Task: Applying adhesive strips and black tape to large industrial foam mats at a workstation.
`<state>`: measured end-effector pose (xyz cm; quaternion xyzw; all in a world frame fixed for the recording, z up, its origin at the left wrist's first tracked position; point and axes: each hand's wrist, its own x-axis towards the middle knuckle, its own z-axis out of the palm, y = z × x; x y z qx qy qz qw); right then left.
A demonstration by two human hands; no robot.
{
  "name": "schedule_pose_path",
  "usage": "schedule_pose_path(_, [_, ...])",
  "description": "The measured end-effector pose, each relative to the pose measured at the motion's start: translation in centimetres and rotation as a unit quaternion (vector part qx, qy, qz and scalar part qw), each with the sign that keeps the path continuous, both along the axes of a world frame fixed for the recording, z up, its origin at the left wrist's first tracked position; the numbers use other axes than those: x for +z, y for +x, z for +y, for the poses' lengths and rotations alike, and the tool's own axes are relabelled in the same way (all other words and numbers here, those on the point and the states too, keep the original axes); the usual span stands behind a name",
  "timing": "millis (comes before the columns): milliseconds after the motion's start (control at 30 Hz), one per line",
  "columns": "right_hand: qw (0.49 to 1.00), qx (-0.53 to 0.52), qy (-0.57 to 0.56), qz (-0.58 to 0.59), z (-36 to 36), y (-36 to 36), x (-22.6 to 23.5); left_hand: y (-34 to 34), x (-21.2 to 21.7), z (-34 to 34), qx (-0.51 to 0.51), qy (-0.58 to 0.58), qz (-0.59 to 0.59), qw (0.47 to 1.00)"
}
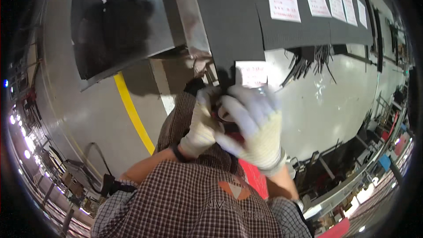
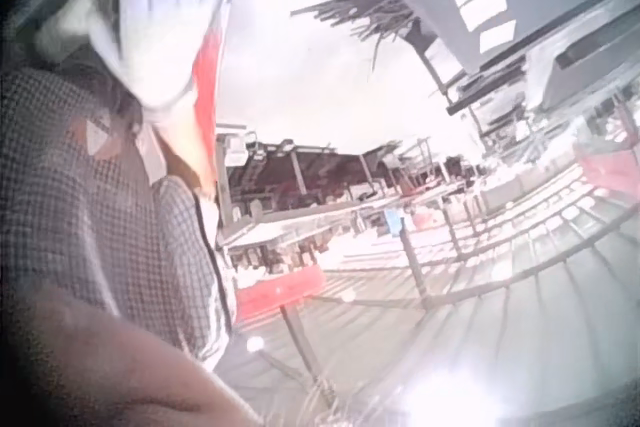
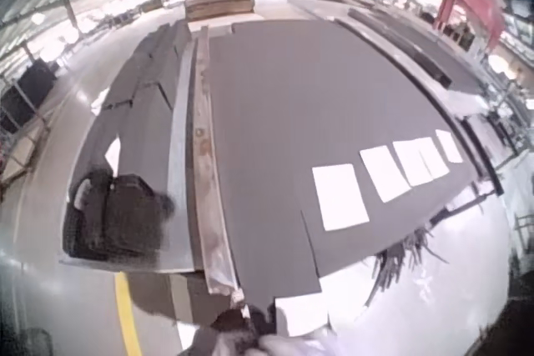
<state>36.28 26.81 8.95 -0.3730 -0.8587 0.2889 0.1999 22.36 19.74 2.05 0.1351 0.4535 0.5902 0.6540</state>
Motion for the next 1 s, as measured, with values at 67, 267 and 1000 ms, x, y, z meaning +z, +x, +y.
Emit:
schedule_pose_path(67, [0.975,0.176,-0.038,-0.128,1.6,0.9,1.4,1.3,-1.7,0.7,0.049,-0.022,-0.172,0.984])
schedule_pose_path(267, [0.973,0.051,-0.195,-0.11,10.3,5.1,2.1,1.5,-4.9,1.8,-0.071,-0.177,-0.098,0.977])
schedule_pose_path(1000, [0.96,-0.132,-0.141,-0.202,7.8,3.2,-3.8,-1.5,-1.7,4.9,-0.139,-0.075,0.103,0.982])
